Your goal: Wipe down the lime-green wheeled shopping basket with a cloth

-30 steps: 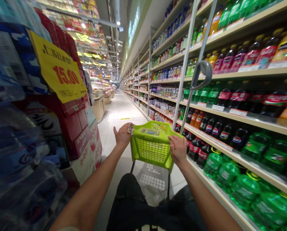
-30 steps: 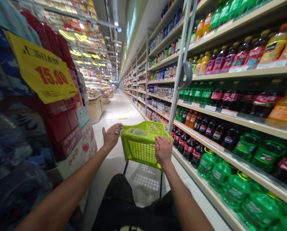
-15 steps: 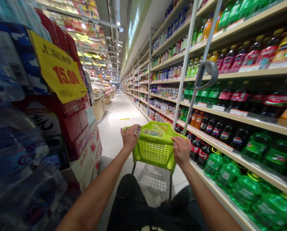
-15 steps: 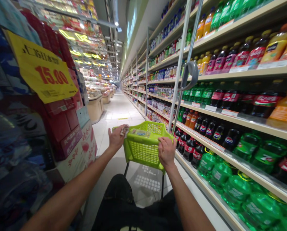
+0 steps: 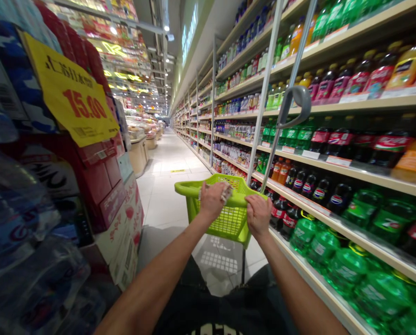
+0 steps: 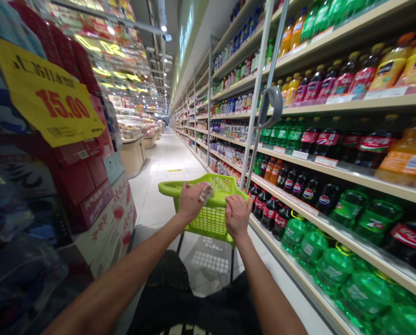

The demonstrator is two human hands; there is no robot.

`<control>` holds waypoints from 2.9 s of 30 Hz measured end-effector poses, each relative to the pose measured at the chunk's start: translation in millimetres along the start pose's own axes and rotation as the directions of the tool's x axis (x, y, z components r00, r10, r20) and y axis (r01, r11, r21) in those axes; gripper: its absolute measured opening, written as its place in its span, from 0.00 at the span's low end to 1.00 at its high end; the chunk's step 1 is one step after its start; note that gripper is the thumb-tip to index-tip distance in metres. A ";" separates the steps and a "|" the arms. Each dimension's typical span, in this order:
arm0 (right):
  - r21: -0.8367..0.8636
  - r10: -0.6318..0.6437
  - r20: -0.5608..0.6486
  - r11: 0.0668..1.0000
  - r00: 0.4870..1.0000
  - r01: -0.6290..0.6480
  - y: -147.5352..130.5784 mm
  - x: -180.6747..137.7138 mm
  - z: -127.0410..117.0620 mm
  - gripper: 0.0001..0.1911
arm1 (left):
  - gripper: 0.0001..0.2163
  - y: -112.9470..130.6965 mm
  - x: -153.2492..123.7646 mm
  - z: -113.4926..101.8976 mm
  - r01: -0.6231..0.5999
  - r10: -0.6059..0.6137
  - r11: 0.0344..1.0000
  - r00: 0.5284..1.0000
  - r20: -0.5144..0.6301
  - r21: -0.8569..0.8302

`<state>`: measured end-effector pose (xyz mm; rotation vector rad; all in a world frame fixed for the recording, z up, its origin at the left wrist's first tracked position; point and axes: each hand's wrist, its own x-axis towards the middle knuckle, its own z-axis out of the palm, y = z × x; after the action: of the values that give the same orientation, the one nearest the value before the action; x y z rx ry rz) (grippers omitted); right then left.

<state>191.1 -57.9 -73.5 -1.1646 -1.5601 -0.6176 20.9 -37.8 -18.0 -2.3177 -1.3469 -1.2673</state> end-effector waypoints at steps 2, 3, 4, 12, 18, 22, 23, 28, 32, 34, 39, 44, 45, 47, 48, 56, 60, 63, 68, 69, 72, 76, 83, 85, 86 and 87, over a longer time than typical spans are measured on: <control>-0.019 -0.039 0.000 0.999 0.999 0.039 0.8 -1.3 2.2 0.14 | 0.13 17.2 -1.2 11.5 -0.127 0.128 0.992 0.991 0.034 -0.023; -0.025 -0.062 0.006 0.998 0.998 0.062 2.8 -1.5 2.7 0.15 | 0.13 21.6 -1.5 14.5 -0.162 0.163 0.986 0.986 0.042 -0.029; -0.027 -0.083 0.014 0.996 0.996 0.083 5.7 -1.5 2.9 0.15 | 0.13 22.1 -1.5 15.1 -0.173 0.174 0.984 0.984 0.045 -0.030; -0.058 -0.008 0.048 0.998 0.999 0.011 20.9 3.0 8.3 0.16 | 0.12 -2.5 8.2 5.0 0.041 -0.041 0.998 0.999 0.009 0.040; -0.089 -0.040 0.106 0.995 0.994 0.049 33.3 3.9 10.0 0.18 | 0.14 27.1 6.8 34.2 -0.233 0.232 0.972 0.970 0.066 0.007; -0.083 -0.024 0.116 0.996 0.993 0.034 40.6 4.5 9.7 0.18 | 0.12 4.1 7.6 17.9 -0.080 0.079 0.997 0.997 0.019 0.007; -0.080 -0.005 0.107 0.997 0.994 0.013 39.6 4.2 10.3 0.18 | 0.12 -1.6 8.4 12.6 -0.003 0.003 1.000 1.000 0.003 0.008; -0.082 0.098 0.029 0.992 0.995 -0.095 22.7 0.6 14.1 0.18 | 0.12 7.6 9.0 12.8 0.060 -0.060 0.998 0.998 0.006 0.010; -0.115 0.060 0.032 0.992 0.998 -0.056 15.3 -4.0 13.0 0.18 | 0.14 21.5 3.3 23.2 -0.167 0.167 0.986 0.984 0.056 0.003; -0.125 0.042 0.037 0.992 0.998 -0.037 14.8 -5.4 12.0 0.18 | 0.14 12.2 1.6 18.3 -0.128 0.128 0.992 0.991 0.036 0.003; -0.103 0.108 0.026 0.989 0.994 -0.105 10.4 -5.7 12.5 0.18 | 0.12 -13.3 3.4 2.8 0.127 -0.126 0.992 0.990 -0.066 0.018; -0.109 0.102 0.043 0.989 0.994 -0.097 10.1 -5.8 9.9 0.18 | 0.15 19.5 1.7 26.7 -0.156 0.156 0.988 0.987 0.036 0.000; -0.114 0.089 0.049 0.990 0.995 -0.083 12.0 -5.9 8.3 0.19 | 0.16 25.0 1.1 31.1 -0.200 0.200 0.980 0.979 0.047 -0.001; -0.122 0.069 0.057 0.991 0.996 -0.062 16.6 -6.0 4.8 0.19 | 0.16 26.7 0.2 33.6 -0.267 0.267 0.964 0.962 0.058 -0.003; -0.125 0.062 0.060 0.991 0.996 -0.055 18.8 -6.1 3.2 0.19 | 0.16 22.7 -0.1 31.6 -0.294 0.294 0.956 0.954 0.058 -0.004; -0.053 0.142 -0.035 0.988 0.989 -0.144 17.4 -2.7 3.1 0.21 | 0.14 9.0 4.6 22.0 -0.282 0.281 0.959 0.959 0.015 0.020; 0.018 0.190 -0.093 0.982 0.977 -0.189 19.1 4.2 -0.6 0.23 | 0.14 50.4 7.8 48.2 -0.396 0.393 0.918 0.915 0.094 0.022; 0.087 0.216 -0.116 0.975 0.970 -0.206 25.0 9.2 -6.6 0.23 | 0.13 58.2 11.3 53.8 -0.419 0.415 0.908 0.904 0.105 0.016; 0.164 0.237 -0.091 0.961 0.967 -0.221 26.1 12.0 -9.4 0.24 | 0.13 30.4 14.8 38.7 -0.380 0.381 0.925 0.921 0.081 -0.028; 0.171 0.244 -0.089 0.959 0.966 -0.226 24.3 12.1 -8.5 0.25 | 0.13 28.8 15.3 37.5 -0.366 0.367 0.930 0.927 0.080 -0.032; 0.168 0.252 -0.087 0.957 0.964 -0.235 18.6 11.8 -5.7 0.25 | 0.13 39.4 15.6 42.2 -0.389 0.390 0.921 0.916 0.097 -0.031; 0.121 0.238 -0.072 0.966 0.969 -0.228 19.3 10.8 -5.7 0.25 | 0.13 48.1 14.5 48.5 -0.418 0.421 0.907 0.902 0.101 -0.046; 0.010 0.161 0.013 0.987 0.987 -0.161 12.5 15.8 -5.1 0.21 | 0.13 -15.2 9.0 17.0 -0.196 0.191 0.980 0.977 -0.098 -0.040; -0.016 0.117 0.047 0.993 0.992 -0.116 2.4 20.2 -1.1 0.19 | 0.13 -14.3 8.0 17.0 -0.200 0.196 0.979 0.975 -0.102 -0.037; -0.022 0.098 0.073 0.995 0.993 -0.097 -2.3 22.2 1.2 0.18 | 0.13 -10.3 7.6 19.3 -0.244 0.241 0.969 0.967 -0.080 -0.039; -0.028 0.087 0.099 0.996 0.991 -0.085 -6.1 23.7 3.3 0.17 | 0.14 -5.7 7.3 22.0 -0.297 0.295 0.954 0.954 -0.053 -0.045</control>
<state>184.6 -48.9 -51.4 -1.2911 -1.5818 -0.5290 31.0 -18.4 -27.7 -2.3961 -0.9162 -1.2617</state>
